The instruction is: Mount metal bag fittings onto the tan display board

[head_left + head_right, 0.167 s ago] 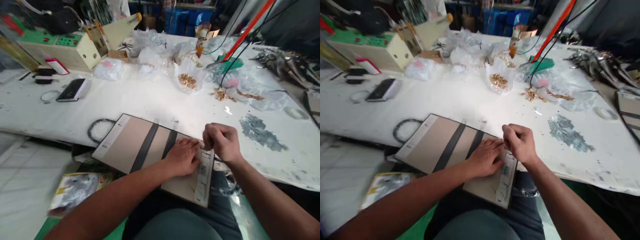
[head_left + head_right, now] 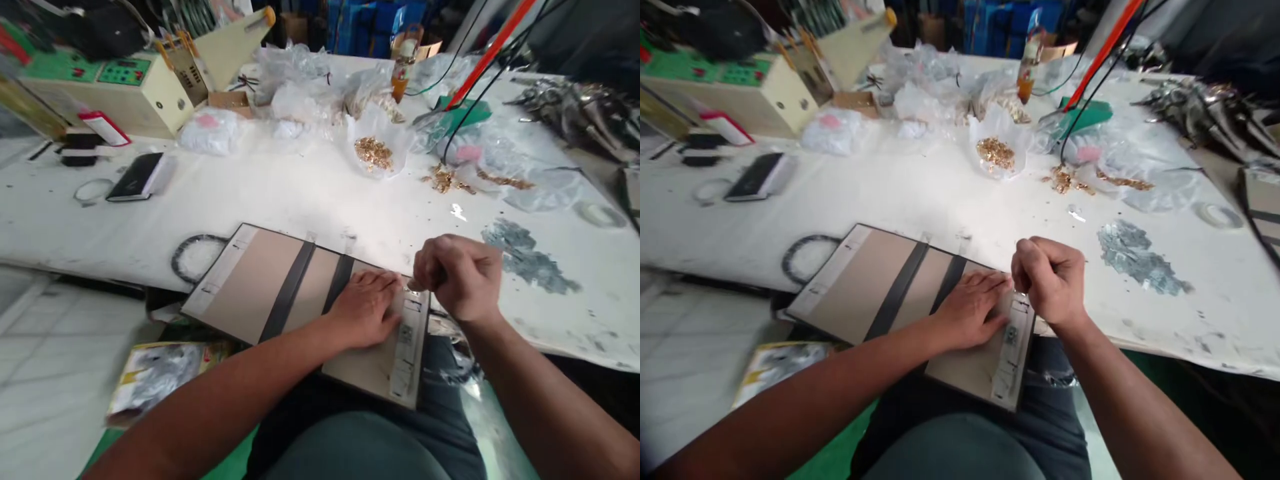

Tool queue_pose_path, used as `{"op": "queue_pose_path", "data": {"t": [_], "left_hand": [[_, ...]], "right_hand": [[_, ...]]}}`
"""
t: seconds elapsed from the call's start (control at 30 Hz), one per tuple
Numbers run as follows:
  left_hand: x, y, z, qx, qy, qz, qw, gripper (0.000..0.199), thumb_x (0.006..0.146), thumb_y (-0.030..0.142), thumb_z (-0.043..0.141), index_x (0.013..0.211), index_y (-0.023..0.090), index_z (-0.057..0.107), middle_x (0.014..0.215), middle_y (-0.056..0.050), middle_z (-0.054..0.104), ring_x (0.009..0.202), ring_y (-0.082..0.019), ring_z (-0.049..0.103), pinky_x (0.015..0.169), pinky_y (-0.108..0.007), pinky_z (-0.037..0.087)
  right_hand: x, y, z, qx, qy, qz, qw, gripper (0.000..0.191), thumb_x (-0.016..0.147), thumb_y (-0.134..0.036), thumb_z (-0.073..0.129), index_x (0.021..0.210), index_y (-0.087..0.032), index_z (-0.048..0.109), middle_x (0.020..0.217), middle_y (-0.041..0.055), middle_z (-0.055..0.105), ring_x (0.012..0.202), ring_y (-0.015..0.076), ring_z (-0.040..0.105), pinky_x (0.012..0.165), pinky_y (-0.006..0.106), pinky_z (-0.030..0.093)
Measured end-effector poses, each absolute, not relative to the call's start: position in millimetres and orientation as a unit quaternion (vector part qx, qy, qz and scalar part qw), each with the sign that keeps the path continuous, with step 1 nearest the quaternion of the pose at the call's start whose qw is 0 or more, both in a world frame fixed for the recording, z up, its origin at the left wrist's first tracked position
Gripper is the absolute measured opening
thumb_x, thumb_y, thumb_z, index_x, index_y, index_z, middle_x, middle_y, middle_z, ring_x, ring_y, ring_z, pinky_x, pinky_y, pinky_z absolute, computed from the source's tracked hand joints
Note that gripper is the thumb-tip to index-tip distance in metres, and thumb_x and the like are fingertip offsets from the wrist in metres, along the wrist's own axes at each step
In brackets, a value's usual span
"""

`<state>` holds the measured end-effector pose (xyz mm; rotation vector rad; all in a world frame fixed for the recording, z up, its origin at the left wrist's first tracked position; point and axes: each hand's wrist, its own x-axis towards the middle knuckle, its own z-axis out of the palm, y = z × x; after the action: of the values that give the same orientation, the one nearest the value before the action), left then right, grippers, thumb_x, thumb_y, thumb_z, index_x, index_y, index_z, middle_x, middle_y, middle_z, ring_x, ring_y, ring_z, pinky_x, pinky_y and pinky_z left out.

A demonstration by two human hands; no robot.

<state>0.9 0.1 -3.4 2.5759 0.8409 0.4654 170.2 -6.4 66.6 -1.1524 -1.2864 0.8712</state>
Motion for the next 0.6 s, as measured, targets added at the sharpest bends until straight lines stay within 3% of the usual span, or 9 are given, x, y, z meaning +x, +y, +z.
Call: {"op": "queue_pose_path", "data": {"t": [0.23,0.37,0.47,0.6], "left_hand": [[2.8,1.7,-1.8,0.919,0.299,0.160,0.201,0.066,0.092,0.041,0.061,0.150,0.017,0.041,0.156,-0.008,0.048,0.142,-0.028,0.040,0.122,-0.046,0.027],[3.9,0.7,1.2,0.918,0.310,0.150,0.198,0.065,0.091,0.042,0.063,0.149,0.018,0.045,0.154,-0.009,0.050,0.142,-0.029,0.040,0.122,-0.046,0.029],[4.4,1.0,0.8,0.919,0.305,0.144,0.203,0.065,0.092,0.043,0.061,0.149,0.019,0.045,0.156,-0.008,0.049,0.143,-0.029,0.039,0.122,-0.048,0.029],[4.2,4.2,-3.2,0.916,0.301,0.153,0.216,0.063,0.094,0.046,0.058,0.150,0.021,0.043,0.157,-0.009,0.047,0.146,-0.028,0.037,0.122,-0.050,0.029]], "right_hand": [[177.3,-11.4,69.0,-0.430,-0.531,0.339,0.647,0.046,0.096,-0.037,0.064,0.055,-0.021,0.051,0.048,-0.0015,0.046,0.042,0.0120,0.045,0.042,0.027,0.037],[182.4,-11.3,62.1,-0.463,-0.524,0.361,0.617,0.050,0.098,-0.040,0.059,0.053,-0.021,0.046,0.048,-0.0017,0.045,0.042,0.0106,0.042,0.043,0.026,0.035],[190.7,-15.2,67.6,-0.537,-0.559,0.345,0.529,0.053,0.097,-0.046,0.059,0.054,-0.020,0.046,0.048,-0.0013,0.047,0.045,0.0103,0.043,0.046,0.025,0.034],[200.8,-37.7,72.4,-0.628,-0.661,0.303,0.279,0.034,0.092,-0.046,0.064,0.071,-0.019,0.064,0.059,-0.0004,0.058,0.053,0.0119,0.052,0.050,0.023,0.037]]}}
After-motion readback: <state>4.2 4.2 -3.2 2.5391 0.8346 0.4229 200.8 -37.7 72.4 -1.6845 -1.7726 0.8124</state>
